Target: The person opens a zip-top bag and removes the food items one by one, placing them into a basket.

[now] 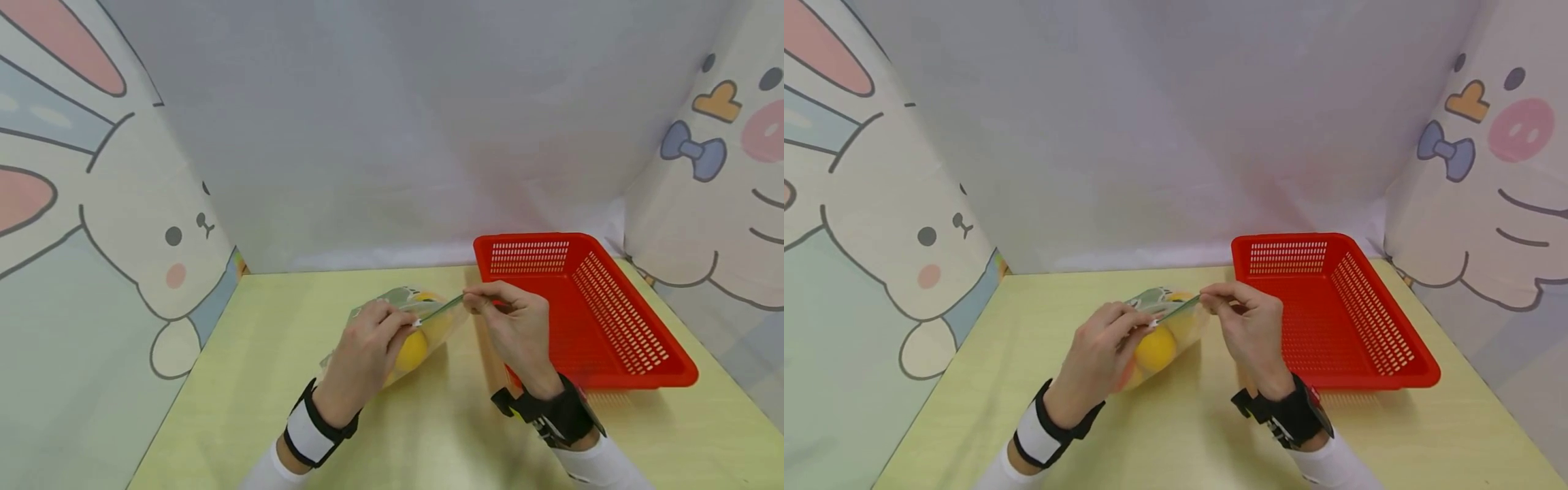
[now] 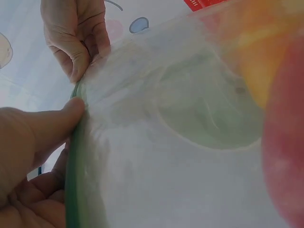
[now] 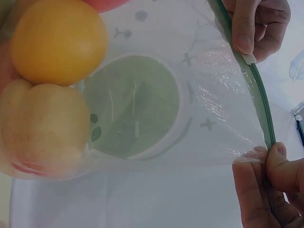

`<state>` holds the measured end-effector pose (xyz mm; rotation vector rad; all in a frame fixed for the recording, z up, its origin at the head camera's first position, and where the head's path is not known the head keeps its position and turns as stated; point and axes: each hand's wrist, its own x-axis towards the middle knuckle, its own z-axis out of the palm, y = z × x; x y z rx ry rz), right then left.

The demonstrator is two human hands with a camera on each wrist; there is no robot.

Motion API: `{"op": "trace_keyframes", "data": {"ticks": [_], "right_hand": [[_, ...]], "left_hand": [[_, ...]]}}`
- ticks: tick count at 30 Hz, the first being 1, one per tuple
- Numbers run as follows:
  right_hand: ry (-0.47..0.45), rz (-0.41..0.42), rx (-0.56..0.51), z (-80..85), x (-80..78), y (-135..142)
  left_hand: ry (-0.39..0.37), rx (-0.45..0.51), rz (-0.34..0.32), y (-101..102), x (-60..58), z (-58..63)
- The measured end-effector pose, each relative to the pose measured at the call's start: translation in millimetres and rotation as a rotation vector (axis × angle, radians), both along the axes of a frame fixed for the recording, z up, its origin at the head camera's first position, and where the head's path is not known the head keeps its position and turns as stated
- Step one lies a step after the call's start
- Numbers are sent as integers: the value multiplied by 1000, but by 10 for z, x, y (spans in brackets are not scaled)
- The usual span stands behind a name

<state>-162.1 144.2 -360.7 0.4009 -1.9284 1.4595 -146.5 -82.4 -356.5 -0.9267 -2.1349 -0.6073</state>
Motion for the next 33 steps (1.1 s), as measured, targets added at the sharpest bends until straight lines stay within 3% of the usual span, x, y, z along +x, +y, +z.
{"op": "trace_keyframes", "data": {"ticks": [18, 25, 33], "right_hand": [[76, -15, -21, 36, -44, 151], [80, -39, -31, 55, -57, 205], [45, -89, -43, 84, -83, 276]], "left_hand": [[-43, 27, -11, -266, 103, -64], [-47, 57, 32, -409, 151, -91], [-43, 61, 142, -581, 188, -80]]}}
